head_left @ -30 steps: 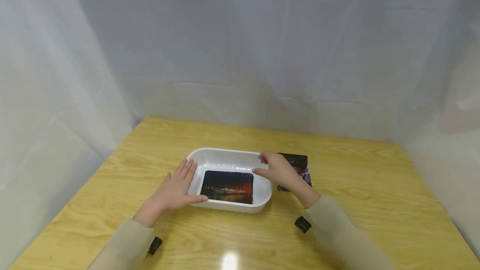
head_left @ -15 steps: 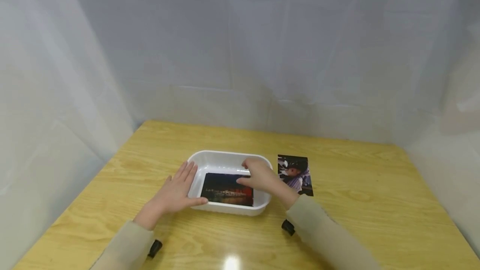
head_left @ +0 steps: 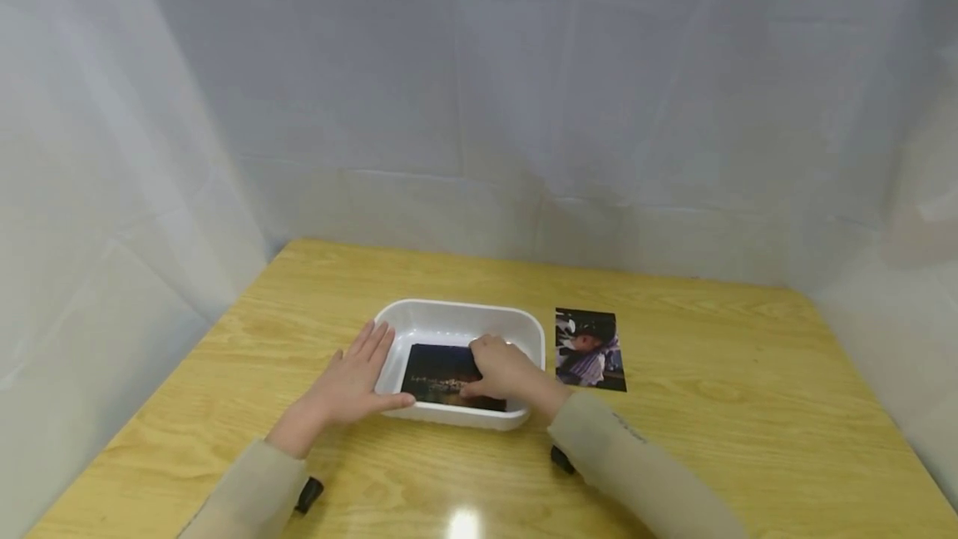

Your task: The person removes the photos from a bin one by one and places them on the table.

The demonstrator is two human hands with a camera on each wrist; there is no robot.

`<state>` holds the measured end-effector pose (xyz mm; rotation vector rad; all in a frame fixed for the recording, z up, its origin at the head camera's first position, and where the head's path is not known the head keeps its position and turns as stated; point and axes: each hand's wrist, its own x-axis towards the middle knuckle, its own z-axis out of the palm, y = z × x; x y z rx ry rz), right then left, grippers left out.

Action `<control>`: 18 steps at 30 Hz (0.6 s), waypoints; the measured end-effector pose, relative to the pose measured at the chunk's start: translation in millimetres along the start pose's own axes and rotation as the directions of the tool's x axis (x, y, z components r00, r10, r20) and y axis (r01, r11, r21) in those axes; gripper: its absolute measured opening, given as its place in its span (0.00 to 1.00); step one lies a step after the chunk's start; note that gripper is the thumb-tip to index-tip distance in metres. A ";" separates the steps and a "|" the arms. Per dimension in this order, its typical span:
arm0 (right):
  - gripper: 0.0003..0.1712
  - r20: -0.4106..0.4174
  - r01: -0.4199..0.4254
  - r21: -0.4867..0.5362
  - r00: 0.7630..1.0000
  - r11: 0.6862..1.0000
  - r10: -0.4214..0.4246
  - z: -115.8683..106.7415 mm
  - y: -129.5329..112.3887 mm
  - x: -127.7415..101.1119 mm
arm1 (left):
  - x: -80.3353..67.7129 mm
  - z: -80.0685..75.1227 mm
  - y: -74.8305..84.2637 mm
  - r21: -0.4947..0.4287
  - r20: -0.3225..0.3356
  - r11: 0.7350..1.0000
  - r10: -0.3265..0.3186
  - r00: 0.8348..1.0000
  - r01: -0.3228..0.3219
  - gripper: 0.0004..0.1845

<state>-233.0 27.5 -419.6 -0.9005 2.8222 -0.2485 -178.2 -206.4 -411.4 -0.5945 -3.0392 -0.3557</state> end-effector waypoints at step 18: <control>0.45 0.053 0.021 -0.088 0.998 0.996 -0.017 2.7 -1.2 -0.1 | 0.7 0.9 -0.9 -0.003 0.004 1.000 -0.003 1.000 0.003 0.55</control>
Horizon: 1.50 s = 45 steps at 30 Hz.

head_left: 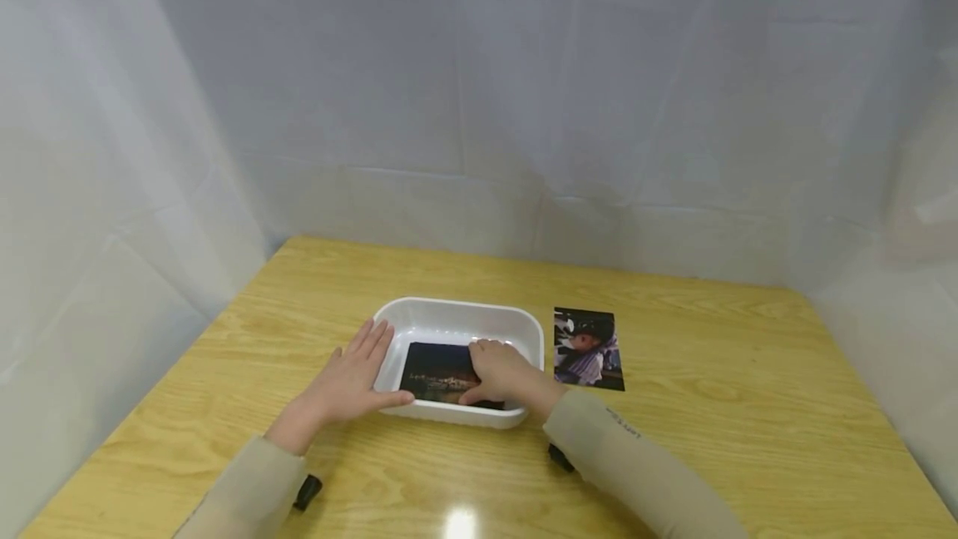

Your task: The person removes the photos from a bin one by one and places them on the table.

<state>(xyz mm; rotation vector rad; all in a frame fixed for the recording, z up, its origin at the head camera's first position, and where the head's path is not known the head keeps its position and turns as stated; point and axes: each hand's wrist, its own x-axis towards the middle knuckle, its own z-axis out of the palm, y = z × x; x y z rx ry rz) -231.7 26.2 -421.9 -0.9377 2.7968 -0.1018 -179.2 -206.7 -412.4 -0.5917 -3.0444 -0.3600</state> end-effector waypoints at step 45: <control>0.13 -0.503 0.109 0.063 0.862 0.992 -0.063 -17.2 2.3 -6.5 | -1.9 -2.5 1.1 -0.011 -0.004 1.000 0.011 1.000 -0.011 0.53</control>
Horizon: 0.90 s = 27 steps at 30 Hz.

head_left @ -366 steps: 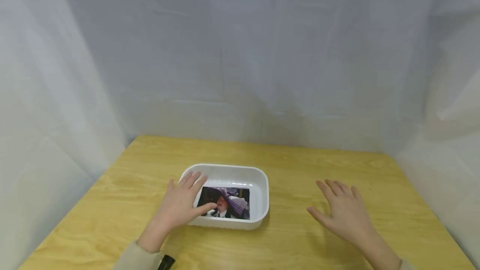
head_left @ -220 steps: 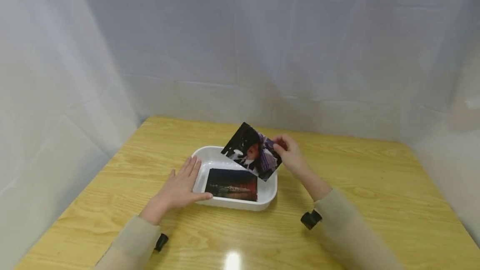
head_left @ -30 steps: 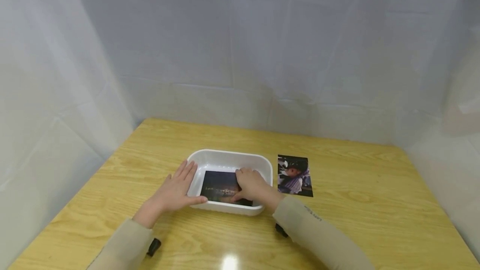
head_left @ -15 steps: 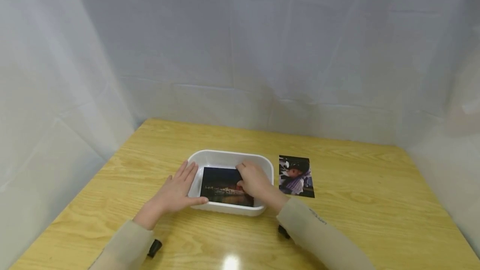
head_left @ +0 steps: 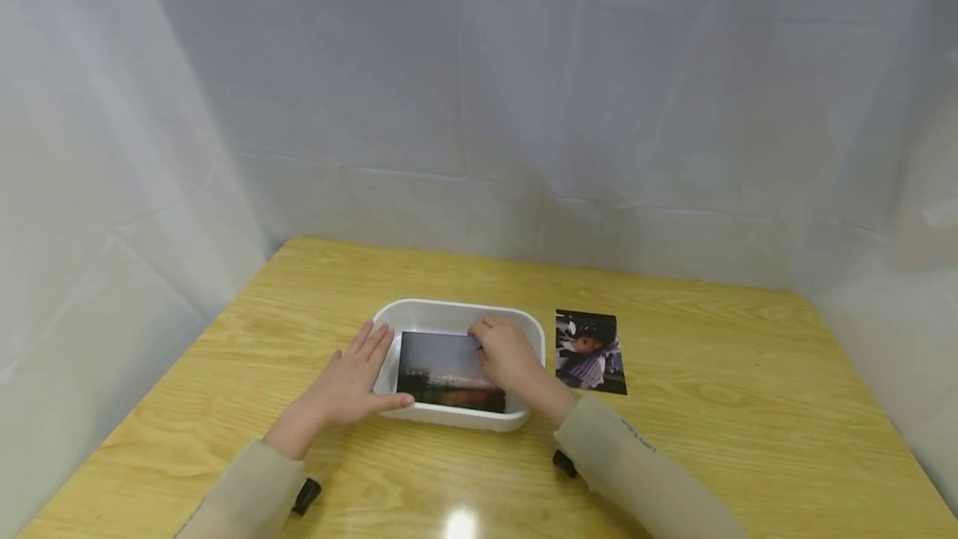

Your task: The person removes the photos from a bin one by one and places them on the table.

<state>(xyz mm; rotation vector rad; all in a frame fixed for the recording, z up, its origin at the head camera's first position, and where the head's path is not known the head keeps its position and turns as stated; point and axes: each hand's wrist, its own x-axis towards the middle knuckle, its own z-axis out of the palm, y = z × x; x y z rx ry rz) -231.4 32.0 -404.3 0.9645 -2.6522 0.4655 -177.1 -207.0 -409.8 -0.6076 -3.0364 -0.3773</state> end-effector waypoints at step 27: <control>0.06 0.116 -0.130 0.502 0.990 0.855 0.082 -20.8 7.6 -2.3 | 1.2 0.0 4.6 0.002 -0.003 1.000 -0.008 1.000 0.008 0.54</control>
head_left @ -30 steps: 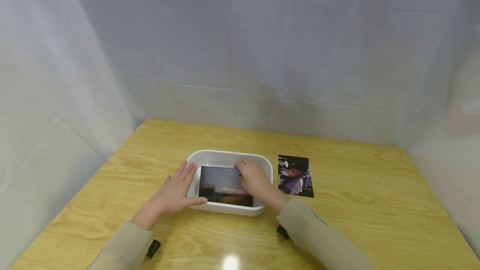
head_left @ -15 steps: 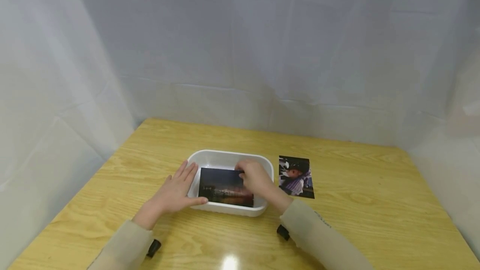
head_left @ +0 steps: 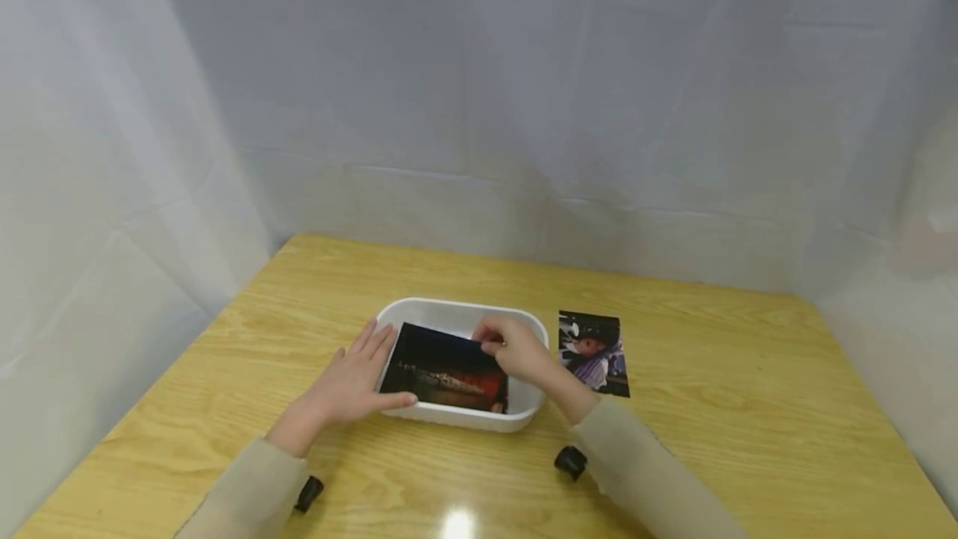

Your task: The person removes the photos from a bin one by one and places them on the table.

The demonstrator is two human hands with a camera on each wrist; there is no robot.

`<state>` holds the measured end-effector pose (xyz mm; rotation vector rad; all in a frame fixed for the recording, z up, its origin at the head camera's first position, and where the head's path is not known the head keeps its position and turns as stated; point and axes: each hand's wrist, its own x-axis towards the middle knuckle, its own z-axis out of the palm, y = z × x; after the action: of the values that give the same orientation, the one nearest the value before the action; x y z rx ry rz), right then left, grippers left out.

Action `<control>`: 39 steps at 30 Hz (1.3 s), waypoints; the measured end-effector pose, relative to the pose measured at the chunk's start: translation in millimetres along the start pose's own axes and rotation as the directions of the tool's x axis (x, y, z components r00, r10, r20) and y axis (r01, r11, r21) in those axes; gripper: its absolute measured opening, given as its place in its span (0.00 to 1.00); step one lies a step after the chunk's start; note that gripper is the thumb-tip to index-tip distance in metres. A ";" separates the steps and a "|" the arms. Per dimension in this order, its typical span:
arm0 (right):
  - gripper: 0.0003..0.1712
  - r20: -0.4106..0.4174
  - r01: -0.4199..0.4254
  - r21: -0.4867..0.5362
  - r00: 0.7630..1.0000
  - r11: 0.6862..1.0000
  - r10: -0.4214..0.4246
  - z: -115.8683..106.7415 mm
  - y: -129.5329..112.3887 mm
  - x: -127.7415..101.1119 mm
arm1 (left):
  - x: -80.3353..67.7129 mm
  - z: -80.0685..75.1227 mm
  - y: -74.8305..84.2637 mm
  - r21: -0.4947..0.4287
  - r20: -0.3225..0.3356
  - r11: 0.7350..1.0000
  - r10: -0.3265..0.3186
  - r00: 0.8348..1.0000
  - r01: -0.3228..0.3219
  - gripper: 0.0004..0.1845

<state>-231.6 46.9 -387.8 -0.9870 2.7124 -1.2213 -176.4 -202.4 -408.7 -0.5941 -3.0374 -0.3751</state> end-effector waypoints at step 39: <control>0.09 -0.152 -0.380 0.545 0.832 0.748 0.533 -70.8 44.5 -62.4 | 3.1 2.3 8.3 0.015 -0.007 1.000 0.013 1.000 -0.013 0.52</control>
<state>-223.6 150.9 -383.5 -0.0515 2.3679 -1.9087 -176.1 -193.2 -408.8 -0.6098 -3.0250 -0.3525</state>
